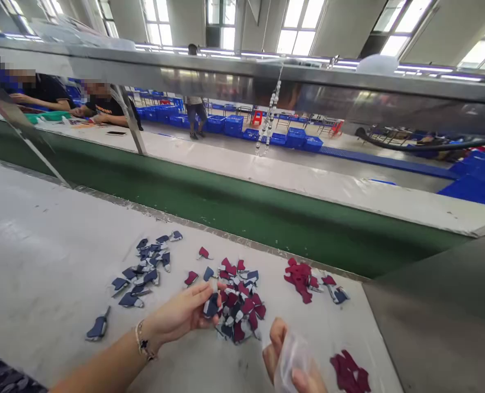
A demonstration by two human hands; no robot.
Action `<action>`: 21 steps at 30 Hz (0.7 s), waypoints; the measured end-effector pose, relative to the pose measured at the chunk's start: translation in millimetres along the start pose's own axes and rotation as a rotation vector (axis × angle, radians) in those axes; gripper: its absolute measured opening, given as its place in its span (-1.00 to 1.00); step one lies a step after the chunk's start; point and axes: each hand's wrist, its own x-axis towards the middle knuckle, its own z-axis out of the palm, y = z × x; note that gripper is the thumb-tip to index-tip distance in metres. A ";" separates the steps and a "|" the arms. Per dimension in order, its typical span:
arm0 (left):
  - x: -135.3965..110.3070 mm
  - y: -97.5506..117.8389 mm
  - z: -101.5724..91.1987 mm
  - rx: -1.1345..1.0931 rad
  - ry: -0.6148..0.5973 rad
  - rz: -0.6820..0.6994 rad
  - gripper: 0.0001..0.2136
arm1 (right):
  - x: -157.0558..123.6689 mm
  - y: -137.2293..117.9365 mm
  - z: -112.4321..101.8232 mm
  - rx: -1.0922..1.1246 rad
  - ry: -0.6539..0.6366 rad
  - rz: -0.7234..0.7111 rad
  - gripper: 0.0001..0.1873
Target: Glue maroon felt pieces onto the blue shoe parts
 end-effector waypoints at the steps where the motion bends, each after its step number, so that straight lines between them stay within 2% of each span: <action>1: -0.2 -1.2 -0.1 0.045 -0.018 -0.016 -0.64 | 2.1 -2.1 1.5 0.005 -0.010 -0.020 -0.33; 6: -7.1 -3.1 4.7 0.151 -0.127 -0.019 -0.69 | 11.1 -8.2 4.8 0.007 0.067 -0.035 -0.40; 10: -14.9 -3.6 12.4 0.208 -0.180 0.050 -0.48 | 6.8 -18.5 9.4 -0.084 0.154 -0.011 -0.40; 15: -21.2 -7.9 19.2 0.444 -0.032 0.160 -0.51 | -6.7 -43.3 34.4 -0.493 0.239 -0.067 -0.69; 18: -25.3 -5.6 23.0 0.691 0.042 0.203 -0.46 | -7.5 -49.5 49.1 -0.655 0.271 -0.153 -0.73; 21: -29.7 -2.4 27.5 0.854 0.082 0.284 -0.46 | -3.6 -48.9 57.7 -0.786 0.350 -0.311 -0.77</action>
